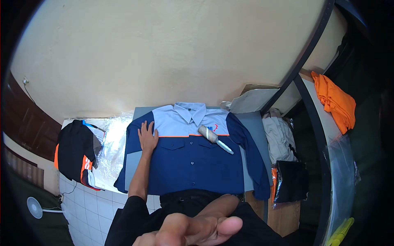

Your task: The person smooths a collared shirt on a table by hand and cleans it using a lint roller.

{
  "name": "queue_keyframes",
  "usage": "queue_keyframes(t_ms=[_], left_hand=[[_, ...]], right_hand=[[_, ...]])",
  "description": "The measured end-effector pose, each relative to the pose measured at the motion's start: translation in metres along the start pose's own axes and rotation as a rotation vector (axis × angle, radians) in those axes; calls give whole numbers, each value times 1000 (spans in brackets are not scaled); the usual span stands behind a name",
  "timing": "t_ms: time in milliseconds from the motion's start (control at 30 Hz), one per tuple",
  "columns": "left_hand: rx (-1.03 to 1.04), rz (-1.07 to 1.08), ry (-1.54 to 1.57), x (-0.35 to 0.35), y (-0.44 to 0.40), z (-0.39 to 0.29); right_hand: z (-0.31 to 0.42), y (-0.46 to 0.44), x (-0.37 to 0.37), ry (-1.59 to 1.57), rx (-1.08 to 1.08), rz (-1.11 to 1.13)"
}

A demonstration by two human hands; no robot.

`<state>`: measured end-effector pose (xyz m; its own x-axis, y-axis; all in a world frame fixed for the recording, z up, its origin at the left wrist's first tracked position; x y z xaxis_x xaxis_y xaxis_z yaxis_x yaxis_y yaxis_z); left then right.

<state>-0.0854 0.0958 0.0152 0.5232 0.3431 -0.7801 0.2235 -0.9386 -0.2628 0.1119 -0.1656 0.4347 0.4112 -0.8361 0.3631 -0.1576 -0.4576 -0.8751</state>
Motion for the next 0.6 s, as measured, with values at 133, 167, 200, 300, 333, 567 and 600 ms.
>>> queue_keyframes(t_ms=[133, 167, 200, 300, 333, 567, 600], left_hand=[[5, -6, 0, 0, 1, 1], [4, -5, -1, 1, 1, 1], [6, -4, -2, 1, 0, 0], [23, -14, 1, 1, -1, 0], [21, -18, 2, 0, 0, 1], [11, -17, 24, -3, 2, -3], [11, -17, 27, -2, 1, -3]], right_hand=[[-8, -4, -8, 19, -72, 105], [-14, -9, -11, -49, -99, 125], [-10, -10, -14, 22, -11, 92], [45, -1, -33, 554, 360, -109], [67, 3, -47, 826, 473, -183], [305, 119, -202, 2297, 638, -835], [334, 130, -205, 2432, 801, -927]])
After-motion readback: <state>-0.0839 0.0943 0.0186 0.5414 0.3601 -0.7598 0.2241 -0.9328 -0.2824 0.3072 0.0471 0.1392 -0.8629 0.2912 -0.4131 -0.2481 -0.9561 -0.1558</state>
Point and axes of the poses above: each hand's wrist, its own y-axis away from the middle knuckle, its own x-axis out of the palm, z = x × y, the point moved 5 cm from there along -y, towards the middle knuckle, and after that the axes turned 14 degrees about y, right-handed, at the moved point
